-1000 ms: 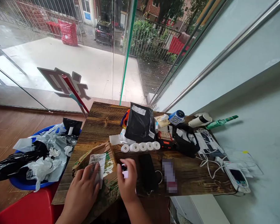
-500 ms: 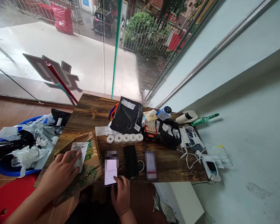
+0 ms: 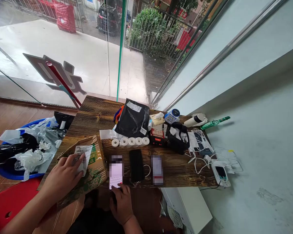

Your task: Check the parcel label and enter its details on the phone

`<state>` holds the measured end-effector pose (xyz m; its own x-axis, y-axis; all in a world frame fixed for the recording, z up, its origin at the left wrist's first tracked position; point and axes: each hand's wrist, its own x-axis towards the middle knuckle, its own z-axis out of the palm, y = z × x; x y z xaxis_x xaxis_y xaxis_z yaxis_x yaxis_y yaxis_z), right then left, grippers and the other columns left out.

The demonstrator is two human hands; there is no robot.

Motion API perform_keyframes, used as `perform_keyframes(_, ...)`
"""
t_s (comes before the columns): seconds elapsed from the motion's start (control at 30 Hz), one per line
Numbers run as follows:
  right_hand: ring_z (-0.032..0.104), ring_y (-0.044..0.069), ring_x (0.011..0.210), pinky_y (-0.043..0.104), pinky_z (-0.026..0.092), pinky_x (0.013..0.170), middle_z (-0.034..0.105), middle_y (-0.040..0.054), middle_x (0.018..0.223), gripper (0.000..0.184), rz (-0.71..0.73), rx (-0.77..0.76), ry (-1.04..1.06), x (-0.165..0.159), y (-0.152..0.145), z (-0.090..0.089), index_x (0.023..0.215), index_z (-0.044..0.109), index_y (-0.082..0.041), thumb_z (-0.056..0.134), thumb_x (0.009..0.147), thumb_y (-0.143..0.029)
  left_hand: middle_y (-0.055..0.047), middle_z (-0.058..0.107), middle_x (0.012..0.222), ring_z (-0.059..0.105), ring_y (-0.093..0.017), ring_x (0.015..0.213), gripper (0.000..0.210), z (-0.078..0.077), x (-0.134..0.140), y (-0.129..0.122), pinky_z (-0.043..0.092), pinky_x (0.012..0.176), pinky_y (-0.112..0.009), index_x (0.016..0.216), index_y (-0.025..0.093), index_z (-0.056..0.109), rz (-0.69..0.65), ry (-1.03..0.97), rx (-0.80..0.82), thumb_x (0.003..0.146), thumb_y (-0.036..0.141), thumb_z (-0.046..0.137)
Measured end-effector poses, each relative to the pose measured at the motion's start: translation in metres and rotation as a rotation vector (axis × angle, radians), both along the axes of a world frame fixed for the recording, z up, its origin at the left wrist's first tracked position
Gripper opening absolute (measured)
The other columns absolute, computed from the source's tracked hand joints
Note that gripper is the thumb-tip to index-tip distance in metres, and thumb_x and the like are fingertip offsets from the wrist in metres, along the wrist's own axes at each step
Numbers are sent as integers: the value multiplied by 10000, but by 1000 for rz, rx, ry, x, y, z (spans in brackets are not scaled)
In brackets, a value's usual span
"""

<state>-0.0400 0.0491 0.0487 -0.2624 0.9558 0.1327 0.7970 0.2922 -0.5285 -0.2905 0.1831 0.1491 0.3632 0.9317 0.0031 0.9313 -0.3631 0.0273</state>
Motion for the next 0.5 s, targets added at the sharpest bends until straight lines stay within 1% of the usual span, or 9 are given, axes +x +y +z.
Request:
perform_keyframes(0.1, 569, 263, 959, 436, 488, 777, 644, 130, 1018, 370, -106, 40, -18, 4, 0, -5, 1168, 522, -150, 525, 800, -121, -202, 602, 1129, 505, -318, 919, 480, 0, 0, 0, 464, 815, -457, 1249, 66, 559, 1, -6, -8, 819, 263, 477)
perform_keyframes(0.13, 567, 268, 952, 445, 486, 770, 635, 141, 1013, 355, -131, 51, -23, 6, 0, -6, 1168, 519, -139, 517, 813, -126, -201, 602, 1126, 503, -318, 916, 479, 0, 0, 0, 463, 817, -458, 1246, 64, 561, 2, -8, -8, 818, 263, 477)
perform_keyframes(0.2, 564, 272, 959, 451, 483, 775, 634, 135, 995, 348, -148, 65, -26, 9, 2, -8, 1168, 518, -142, 517, 820, -132, -195, 603, 1122, 497, -317, 916, 475, 0, 0, 0, 461, 825, -459, 1243, 64, 565, 1, -9, -8, 819, 255, 470)
perform_keyframes(0.33, 561, 273, 966, 454, 478, 784, 646, 133, 995, 339, -127, 68, -20, 10, 5, -6, 1161, 515, -142, 512, 822, -133, -191, 600, 1119, 489, -319, 917, 475, 2, 1, 0, 461, 823, -458, 1245, 65, 563, 5, -8, -8, 821, 252, 460)
perform_keyframes(0.4, 564, 268, 968, 445, 480, 787, 657, 126, 1009, 361, -88, 54, -13, 7, 7, -3, 1169, 512, -148, 519, 809, -131, -191, 598, 1118, 488, -318, 912, 472, 1, 2, 1, 461, 821, -457, 1240, 65, 568, 2, -6, 0, 820, 253, 464)
perform_keyframes(0.5, 567, 254, 1004, 412, 482, 817, 688, 59, 1002, 443, 2, 23, 3, 2, 9, 2, 1177, 519, -198, 560, 743, -114, -193, 597, 1117, 490, -315, 904, 466, 0, 2, 1, 459, 820, -455, 1232, 65, 574, -3, 2, 14, 816, 251, 471)
